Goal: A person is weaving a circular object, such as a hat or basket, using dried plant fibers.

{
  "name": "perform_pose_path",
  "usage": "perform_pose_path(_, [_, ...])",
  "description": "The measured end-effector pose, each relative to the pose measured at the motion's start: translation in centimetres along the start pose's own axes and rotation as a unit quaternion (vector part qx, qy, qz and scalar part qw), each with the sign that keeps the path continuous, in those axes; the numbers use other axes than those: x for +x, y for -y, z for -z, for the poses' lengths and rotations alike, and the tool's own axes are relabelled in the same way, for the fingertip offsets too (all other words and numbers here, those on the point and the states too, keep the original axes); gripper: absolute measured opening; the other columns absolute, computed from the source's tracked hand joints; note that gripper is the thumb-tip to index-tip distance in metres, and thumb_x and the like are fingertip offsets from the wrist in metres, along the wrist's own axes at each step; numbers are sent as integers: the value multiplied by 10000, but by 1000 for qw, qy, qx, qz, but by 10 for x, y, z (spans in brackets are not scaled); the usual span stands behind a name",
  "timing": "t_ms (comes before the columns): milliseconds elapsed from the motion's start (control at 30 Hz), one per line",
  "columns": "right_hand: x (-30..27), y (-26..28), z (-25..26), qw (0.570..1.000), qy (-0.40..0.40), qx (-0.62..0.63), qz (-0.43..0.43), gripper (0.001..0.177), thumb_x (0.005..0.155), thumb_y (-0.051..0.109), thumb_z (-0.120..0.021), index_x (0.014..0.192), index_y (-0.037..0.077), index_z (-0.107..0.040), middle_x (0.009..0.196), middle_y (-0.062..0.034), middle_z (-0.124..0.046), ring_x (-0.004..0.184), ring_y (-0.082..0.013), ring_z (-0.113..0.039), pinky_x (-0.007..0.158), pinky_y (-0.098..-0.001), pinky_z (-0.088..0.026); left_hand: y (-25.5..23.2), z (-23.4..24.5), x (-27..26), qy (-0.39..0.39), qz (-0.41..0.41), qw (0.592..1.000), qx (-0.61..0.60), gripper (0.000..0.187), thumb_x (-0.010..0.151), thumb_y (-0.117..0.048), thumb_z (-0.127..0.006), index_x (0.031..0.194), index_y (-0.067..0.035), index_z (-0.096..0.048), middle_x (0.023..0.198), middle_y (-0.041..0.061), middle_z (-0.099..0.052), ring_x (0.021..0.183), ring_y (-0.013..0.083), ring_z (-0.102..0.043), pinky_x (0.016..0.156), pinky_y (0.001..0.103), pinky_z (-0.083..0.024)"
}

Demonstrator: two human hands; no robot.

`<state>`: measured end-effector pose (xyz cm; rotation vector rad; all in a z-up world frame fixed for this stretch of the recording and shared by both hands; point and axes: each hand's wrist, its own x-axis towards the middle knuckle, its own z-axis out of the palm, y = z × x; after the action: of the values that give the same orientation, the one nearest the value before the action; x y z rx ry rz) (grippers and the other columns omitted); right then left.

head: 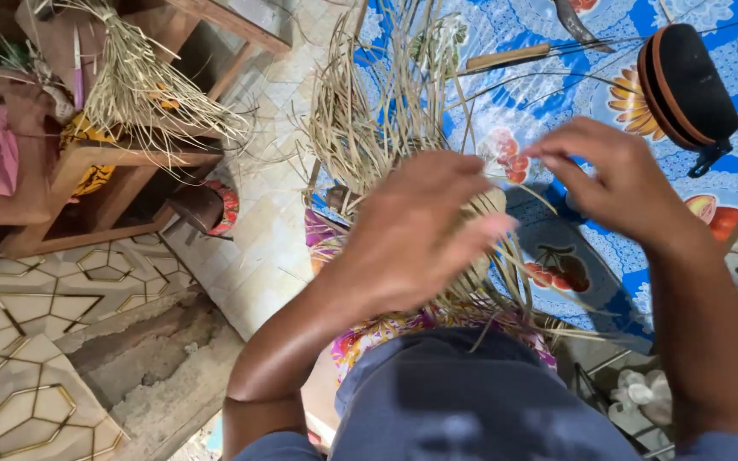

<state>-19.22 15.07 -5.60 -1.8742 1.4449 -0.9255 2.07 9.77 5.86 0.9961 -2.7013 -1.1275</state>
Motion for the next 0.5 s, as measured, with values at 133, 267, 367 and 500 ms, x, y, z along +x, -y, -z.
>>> perform_pose_path(133, [33,-24,-13,984,71,149,-63,196,900,105,-497,1046,24,-600,913,-86,-610,870,-179,-583,764,-305,-454,18,-55,20,62,-32,980,185,841,812,-635,-162,1324,24,-260,1347,269,-302,1273,396,-263,1055,458,-184])
perform_pose_path(267, [36,-25,-24,982,148,120,-7,284,860,20,-473,1095,120,-597,953,-67,-535,867,-204,-546,723,-337,-427,28,-72,7,44,-146,969,197,785,792,-622,-188,1260,-25,-389,1216,243,-472,1194,390,-397,1026,484,-222])
perform_pose_path(367, [34,-27,-30,987,141,35,64,315,832,-3,-510,1094,145,-605,934,-66,-508,819,-235,-526,662,-364,-392,40,-86,0,6,-183,957,223,728,804,-599,-378,1245,-22,-426,1236,227,-470,1210,387,-401,1039,459,-270])
perform_pose_path(500, [33,-25,-29,988,111,-79,67,209,818,25,-526,982,124,-609,990,-59,-519,733,-248,-551,494,-364,-416,48,-90,-3,-16,-210,951,226,679,829,-524,-479,1253,2,-421,1282,213,-464,1254,382,-389,1081,459,-273])
